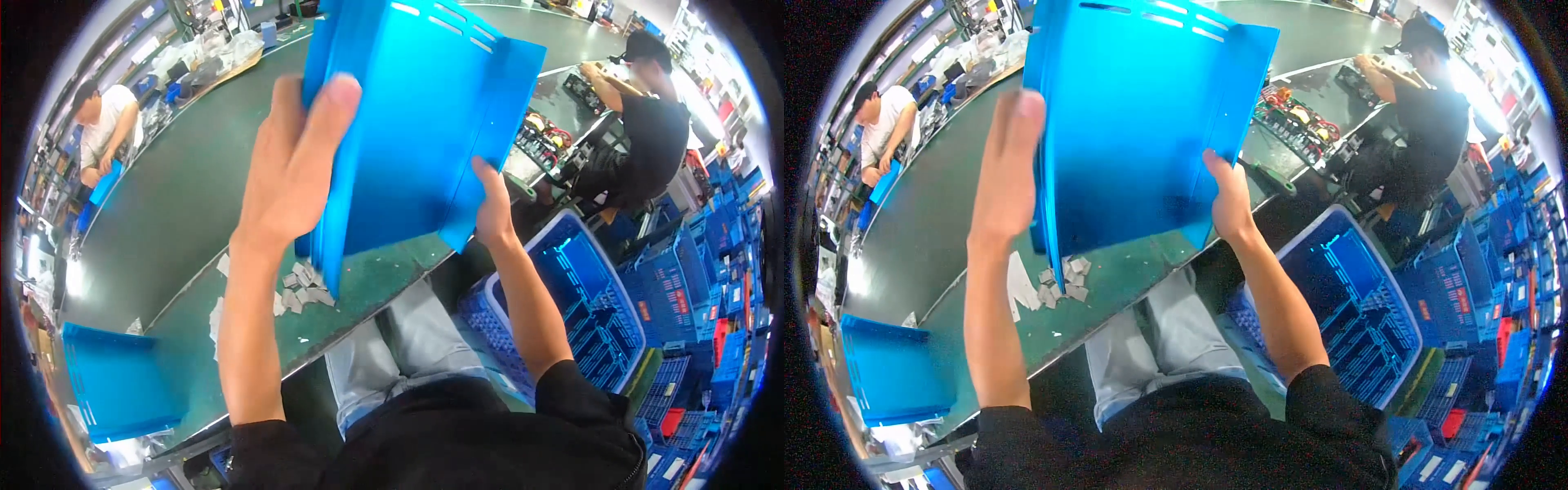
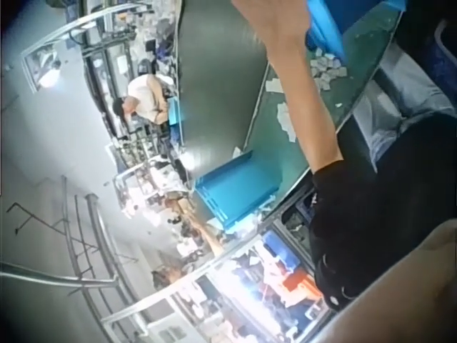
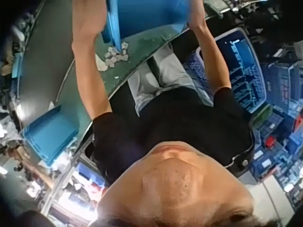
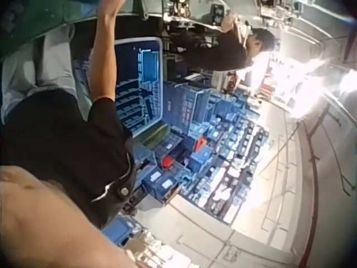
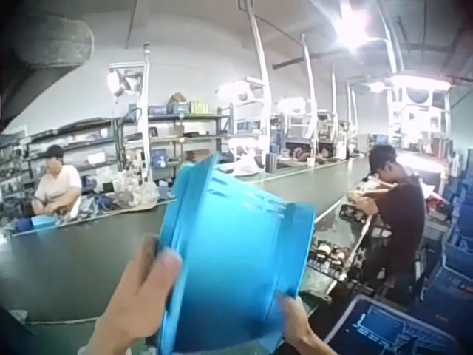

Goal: Assembling electronic circuit board units into plastic housings and managing component bins on a factory assembly line.

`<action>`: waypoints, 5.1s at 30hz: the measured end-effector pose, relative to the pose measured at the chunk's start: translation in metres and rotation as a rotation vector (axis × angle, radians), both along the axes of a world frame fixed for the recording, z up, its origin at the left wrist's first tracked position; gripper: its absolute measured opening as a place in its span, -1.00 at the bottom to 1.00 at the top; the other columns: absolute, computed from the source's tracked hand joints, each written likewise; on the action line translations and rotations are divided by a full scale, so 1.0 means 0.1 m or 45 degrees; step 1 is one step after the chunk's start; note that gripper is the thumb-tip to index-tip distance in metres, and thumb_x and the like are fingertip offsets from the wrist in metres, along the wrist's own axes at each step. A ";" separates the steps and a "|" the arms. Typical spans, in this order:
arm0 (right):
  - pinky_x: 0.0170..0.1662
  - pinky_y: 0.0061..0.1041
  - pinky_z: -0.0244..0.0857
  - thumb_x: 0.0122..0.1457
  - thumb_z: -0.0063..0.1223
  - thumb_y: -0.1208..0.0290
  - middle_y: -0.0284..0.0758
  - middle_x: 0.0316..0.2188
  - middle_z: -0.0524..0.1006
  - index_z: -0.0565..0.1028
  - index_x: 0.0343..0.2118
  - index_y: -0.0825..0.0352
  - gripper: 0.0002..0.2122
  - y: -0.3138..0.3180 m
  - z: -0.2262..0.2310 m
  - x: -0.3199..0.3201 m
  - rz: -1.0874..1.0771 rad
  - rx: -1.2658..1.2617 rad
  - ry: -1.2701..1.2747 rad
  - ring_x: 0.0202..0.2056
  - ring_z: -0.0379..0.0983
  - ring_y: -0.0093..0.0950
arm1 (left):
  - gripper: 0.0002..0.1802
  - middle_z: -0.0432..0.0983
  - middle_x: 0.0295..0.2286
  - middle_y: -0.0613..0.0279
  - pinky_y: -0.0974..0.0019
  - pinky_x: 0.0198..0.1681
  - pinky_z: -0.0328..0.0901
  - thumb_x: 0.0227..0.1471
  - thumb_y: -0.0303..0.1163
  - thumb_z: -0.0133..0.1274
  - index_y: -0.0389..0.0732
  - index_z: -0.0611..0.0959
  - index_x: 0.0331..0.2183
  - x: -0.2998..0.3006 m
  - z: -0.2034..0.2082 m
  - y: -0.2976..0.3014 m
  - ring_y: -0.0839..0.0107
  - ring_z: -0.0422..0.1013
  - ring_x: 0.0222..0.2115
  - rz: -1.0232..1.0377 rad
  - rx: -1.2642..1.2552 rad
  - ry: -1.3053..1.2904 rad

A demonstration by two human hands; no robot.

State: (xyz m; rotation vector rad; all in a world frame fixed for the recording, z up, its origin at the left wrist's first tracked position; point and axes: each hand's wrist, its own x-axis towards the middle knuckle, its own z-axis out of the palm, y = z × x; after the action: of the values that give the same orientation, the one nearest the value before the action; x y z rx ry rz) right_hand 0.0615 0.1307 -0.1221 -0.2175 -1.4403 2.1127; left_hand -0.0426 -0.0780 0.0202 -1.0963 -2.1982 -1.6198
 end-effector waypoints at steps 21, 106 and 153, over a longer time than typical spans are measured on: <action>0.12 -0.19 0.31 0.29 -0.35 -0.26 -0.11 0.16 0.34 0.16 0.27 0.33 -0.26 -0.40 -0.27 0.35 0.282 -0.461 -0.077 0.09 0.37 -0.23 | -0.64 0.29 -0.66 0.37 0.37 -0.51 0.12 0.23 -0.20 -0.02 -0.30 0.47 -0.47 0.31 -0.17 -0.21 0.64 0.17 -0.58 -0.019 0.077 -0.234; -0.64 -0.74 -0.02 0.32 -0.08 0.22 -0.49 -0.59 0.35 0.38 -0.10 0.33 -0.73 -0.42 -0.03 1.11 0.032 0.283 -0.347 -0.63 0.20 -0.73 | -0.29 0.47 -0.26 -0.22 0.11 -0.13 0.35 0.26 0.10 -0.27 -0.52 0.41 -0.17 0.48 -1.25 -0.08 0.01 0.45 -0.25 0.328 -0.535 -0.416; -0.17 -0.56 0.25 0.19 0.14 0.11 -0.32 -0.19 0.42 0.34 0.07 0.44 -0.46 1.16 -0.86 1.46 -1.012 -0.113 -0.666 -0.23 0.32 -0.59 | -0.72 0.39 -0.50 0.30 0.49 -0.53 0.26 0.25 -0.27 -0.04 -0.27 0.50 -0.13 1.12 -1.45 -1.97 0.58 0.35 -0.53 0.939 -0.365 -0.567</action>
State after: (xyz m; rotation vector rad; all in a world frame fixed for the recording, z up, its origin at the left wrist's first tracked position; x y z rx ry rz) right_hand 0.2075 0.2462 -0.2085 -1.2282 -1.2177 1.4951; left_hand 0.0694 -0.2752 -0.1252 0.1067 -2.6950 -1.3017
